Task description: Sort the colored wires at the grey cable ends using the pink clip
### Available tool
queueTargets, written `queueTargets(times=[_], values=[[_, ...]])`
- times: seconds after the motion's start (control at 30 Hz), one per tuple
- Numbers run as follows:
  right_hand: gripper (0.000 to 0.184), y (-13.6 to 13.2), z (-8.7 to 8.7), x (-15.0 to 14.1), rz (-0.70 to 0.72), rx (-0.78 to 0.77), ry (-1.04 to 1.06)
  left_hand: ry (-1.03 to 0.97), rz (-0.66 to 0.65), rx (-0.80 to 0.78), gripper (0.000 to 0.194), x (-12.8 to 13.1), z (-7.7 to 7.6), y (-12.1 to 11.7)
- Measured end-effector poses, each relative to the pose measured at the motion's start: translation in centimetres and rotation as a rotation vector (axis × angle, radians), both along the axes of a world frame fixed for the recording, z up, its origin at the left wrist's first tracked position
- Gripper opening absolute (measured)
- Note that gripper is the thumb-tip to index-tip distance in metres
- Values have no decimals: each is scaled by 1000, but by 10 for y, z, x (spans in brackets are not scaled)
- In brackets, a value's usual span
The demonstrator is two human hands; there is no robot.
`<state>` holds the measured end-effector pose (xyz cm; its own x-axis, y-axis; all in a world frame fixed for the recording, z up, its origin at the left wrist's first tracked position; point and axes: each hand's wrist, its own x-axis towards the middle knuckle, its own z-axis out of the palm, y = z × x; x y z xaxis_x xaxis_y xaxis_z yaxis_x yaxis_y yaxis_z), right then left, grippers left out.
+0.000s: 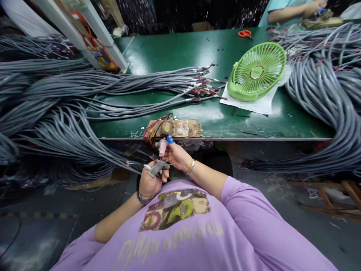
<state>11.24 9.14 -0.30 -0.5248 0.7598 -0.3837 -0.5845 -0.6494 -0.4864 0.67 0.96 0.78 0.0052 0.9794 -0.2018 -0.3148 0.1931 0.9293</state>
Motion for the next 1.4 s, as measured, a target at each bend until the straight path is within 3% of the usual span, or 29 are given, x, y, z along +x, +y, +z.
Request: queueTargets(times=[0.17, 0.27, 0.4, 0.63, 1.03, 1.4], values=[[56, -2, 5, 10, 78, -3, 25, 48, -11, 18, 34, -3, 0, -9], [48, -2, 6, 13, 104, 17, 33, 55, 0, 31, 32, -4, 0, -13], [35, -2, 6, 14, 70, 75, -13, 36, 76, 39, 30, -3, 1, -11], [40, -5, 13, 8, 1, 73, -120, 47, 118, 27, 28, 3, 3, -5], [30, -4, 14, 4, -37, 6, -14, 72, 84, 2, 29, 2, -6, -4], [47, -7, 10, 12, 47, -76, 12, 49, 72, 27, 29, -4, -3, -15]])
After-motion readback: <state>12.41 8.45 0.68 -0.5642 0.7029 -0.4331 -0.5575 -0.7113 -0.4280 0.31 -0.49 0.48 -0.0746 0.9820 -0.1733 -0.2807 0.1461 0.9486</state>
